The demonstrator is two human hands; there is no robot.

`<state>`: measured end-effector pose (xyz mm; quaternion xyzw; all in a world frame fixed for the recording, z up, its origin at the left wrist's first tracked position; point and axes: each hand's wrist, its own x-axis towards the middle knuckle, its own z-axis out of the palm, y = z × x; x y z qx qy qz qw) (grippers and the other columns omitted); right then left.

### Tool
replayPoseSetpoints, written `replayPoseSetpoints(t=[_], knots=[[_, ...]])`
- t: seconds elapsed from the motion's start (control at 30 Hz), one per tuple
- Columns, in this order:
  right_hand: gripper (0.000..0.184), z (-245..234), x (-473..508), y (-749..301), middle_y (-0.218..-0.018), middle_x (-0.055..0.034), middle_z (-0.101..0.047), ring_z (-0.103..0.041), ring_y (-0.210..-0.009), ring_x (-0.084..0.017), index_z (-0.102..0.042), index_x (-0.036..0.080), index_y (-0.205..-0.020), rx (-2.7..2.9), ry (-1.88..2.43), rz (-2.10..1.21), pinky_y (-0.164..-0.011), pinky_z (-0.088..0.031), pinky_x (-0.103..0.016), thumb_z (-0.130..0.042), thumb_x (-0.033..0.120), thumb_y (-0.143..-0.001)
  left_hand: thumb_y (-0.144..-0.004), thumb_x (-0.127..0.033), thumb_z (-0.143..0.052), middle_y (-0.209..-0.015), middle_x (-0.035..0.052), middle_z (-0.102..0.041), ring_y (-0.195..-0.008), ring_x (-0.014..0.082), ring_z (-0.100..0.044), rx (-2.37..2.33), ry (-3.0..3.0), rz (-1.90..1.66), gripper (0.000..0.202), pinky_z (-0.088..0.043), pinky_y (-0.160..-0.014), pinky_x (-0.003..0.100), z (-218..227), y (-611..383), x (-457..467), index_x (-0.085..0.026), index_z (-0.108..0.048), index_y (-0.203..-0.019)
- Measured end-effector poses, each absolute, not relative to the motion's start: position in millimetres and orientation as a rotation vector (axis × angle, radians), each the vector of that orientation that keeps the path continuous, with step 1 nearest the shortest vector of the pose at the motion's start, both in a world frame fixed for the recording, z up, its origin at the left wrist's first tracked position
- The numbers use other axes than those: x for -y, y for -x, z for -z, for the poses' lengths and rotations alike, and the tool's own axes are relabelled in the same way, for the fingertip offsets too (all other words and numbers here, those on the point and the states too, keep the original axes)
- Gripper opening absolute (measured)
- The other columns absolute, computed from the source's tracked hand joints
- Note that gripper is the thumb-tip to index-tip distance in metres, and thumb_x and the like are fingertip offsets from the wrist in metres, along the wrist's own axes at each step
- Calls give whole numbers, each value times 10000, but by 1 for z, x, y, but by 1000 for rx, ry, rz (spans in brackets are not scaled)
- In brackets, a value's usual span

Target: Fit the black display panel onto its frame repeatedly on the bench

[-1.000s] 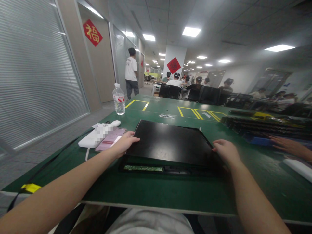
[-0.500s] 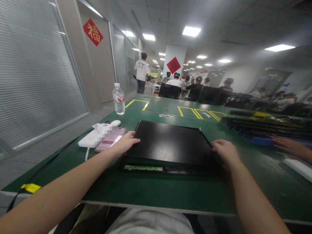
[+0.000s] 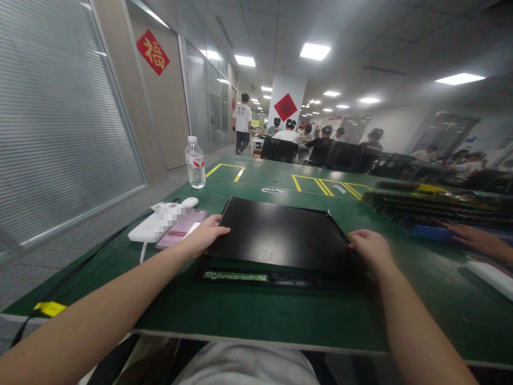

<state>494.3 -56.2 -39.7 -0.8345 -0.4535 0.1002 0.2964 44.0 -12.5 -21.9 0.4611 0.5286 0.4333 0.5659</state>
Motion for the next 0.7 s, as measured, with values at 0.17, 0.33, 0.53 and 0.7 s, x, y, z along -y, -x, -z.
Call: replayPoseSetpoints(t=[0.17, 0.33, 0.53, 0.7], knots=[[319, 42, 56, -495, -741, -45, -747, -652, -735, -217, -737, 190, -992, 1169, 2181, -266, -607, -412, -290, -546, 298, -760, -647, -72, -712, -745, 28, -743, -668, 218, -724, -1215, -1058, -1021, 394, -574, -611, 303, 21, -45, 11, -165, -605, -1014], [294, 41, 56, -496, -795, -60, -757, -654, -745, -215, -756, 188, -939, 1125, 2116, -217, -631, -422, -291, -562, 293, -744, -636, -45, -696, -746, 34, -747, -674, 212, -729, -1131, -1045, -1016, 356, -584, -619, 292, 22, -45, 10, -161, -637, -967], [280, 52, 48, -507, -911, -60, -762, -673, -861, -239, -784, 216, -937, 1182, 2211, -329, -693, -461, -295, -585, 262, -745, -630, -53, -695, -766, 37, -748, -691, 221, -730, -1113, -1042, -1015, 387, -586, -633, 308, 24, -44, 10, -164, -636, -996], [306, 60, 42, -509, -1052, -78, -752, -681, -944, -245, -787, 194, -1002, 1263, 2218, -425, -803, -489, -304, -587, 226, -772, -631, -51, -674, -774, 40, -745, -709, 235, -733, -1116, -1041, -1017, 426, -585, -626, 319, 25, -44, 9, -173, -621, -1036]])
